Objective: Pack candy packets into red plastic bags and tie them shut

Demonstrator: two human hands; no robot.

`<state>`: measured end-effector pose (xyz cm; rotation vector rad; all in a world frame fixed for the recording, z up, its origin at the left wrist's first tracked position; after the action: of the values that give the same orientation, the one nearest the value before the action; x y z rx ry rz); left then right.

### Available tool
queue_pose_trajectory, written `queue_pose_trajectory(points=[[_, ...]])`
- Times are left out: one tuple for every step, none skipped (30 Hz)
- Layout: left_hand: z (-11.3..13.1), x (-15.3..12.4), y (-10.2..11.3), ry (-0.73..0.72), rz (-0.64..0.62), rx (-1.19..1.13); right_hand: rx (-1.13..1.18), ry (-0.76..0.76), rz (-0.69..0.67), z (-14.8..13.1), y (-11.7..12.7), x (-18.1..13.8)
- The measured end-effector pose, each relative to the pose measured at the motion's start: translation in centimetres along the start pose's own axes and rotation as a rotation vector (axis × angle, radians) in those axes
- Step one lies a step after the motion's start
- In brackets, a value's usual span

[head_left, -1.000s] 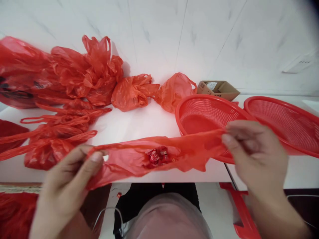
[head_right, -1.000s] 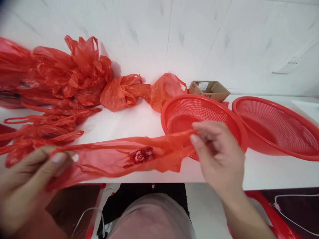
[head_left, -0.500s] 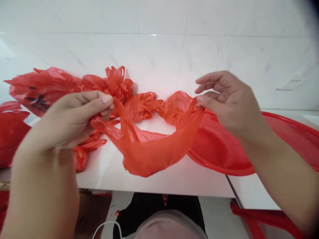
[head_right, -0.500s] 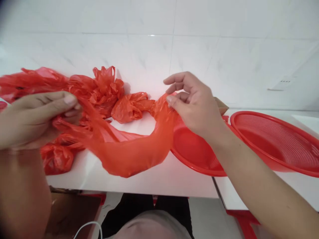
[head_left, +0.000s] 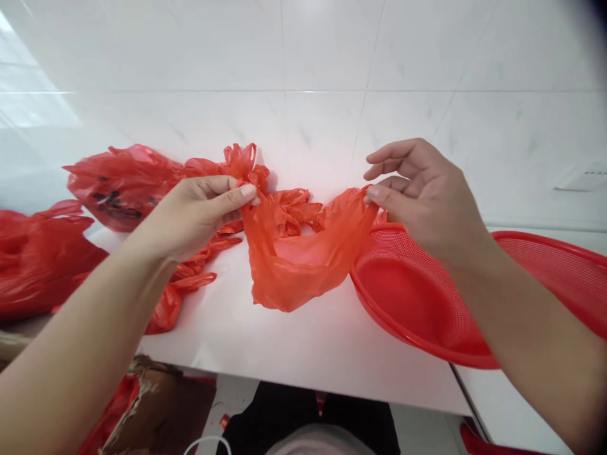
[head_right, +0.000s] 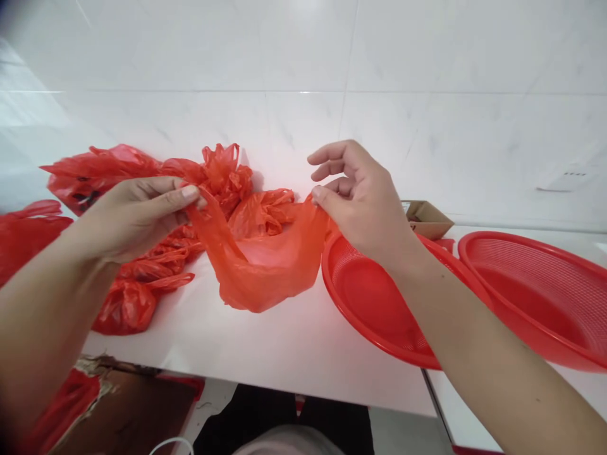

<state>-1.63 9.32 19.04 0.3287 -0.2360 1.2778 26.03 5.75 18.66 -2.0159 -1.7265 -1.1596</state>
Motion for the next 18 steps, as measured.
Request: queue_pose_trajectory(points=[[-0.2, 0.1, -0.4, -0.017, 0.01, -0.027, 0.015, 0.007, -0.031, -0.3, -0.4, 0.1], [-0.4, 0.1, -0.9, -0.026, 0.01, -0.069, 0.035, 0.012, -0.088, -0.8, -1.0, 0.1], [-0.6, 0.0, -1.4, -0.027, -0.006, -0.11, 0.06, 0.022, -0.16, -1.3, -1.6, 0.2], [-0.8, -0.1, -2.0, -0.017, -0.049, -0.134, 0.084, 0.036, -0.233, -1.8, -2.3, 0.2], [-1.1, -0.4, -2.7, 0.002, -0.118, -0.13, 0.105, 0.053, -0.293, -2.3, -3.0, 0.2], [-1.3, -0.7, -3.4, 0.021, -0.201, -0.093, 0.123, 0.073, -0.334, -2.8, -3.7, 0.2], [-1.6, -1.1, -4.0, 0.034, -0.28, -0.032, 0.138, 0.094, -0.359, -3.3, -4.4, 0.2], [-1.8, -1.5, -4.6, 0.05, -0.345, 0.038, 0.148, 0.111, -0.374, -3.6, -4.9, 0.2], [-2.1, -2.0, -5.1, 0.059, -0.381, 0.097, 0.154, 0.122, -0.386, -3.7, -5.4, 0.1], [-2.4, -2.4, -5.5, 0.064, -0.391, 0.134, 0.154, 0.131, -0.395, -3.7, -5.8, -0.1], [-2.7, -2.7, -5.9, 0.072, -0.38, 0.149, 0.146, 0.139, -0.391, -3.6, -6.1, -0.3], [-3.1, -3.0, -6.1, 0.09, -0.358, 0.15, 0.124, 0.14, -0.369, -3.3, -6.3, -0.6], [-3.5, -3.2, -6.3, 0.121, -0.333, 0.14, 0.091, 0.135, -0.336, -2.9, -6.4, -0.9], [-3.8, -3.4, -6.4, 0.16, -0.308, 0.122, 0.052, 0.119, -0.306, -2.5, -6.5, -1.4], [-4.2, -3.5, -6.4, 0.206, -0.284, 0.095, 0.012, 0.091, -0.297, -1.9, -6.6, -1.8], [-4.5, -3.7, -6.5, 0.253, -0.255, 0.063, -0.021, 0.053, -0.313, -1.4, -6.6, -2.4], [-4.8, -4.0, -6.5, 0.296, -0.22, 0.028, -0.04, 0.01, -0.353, -0.9, -6.6, -3.0], [-5.1, -4.3, -6.7, 0.331, -0.186, -0.007, -0.044, -0.028, -0.398, -0.4, -6.5, -3.7]])
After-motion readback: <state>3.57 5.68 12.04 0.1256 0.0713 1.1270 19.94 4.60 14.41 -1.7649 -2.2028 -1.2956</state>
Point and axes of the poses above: each hand's wrist, its own x-axis towards the middle knuckle, its own y-axis out of the back of the hand, z = x × y, the point moved 1 cm from there along x, towards the middle knuckle, and after that the axes turned 4 degrees about z, right-handed, at the moved point
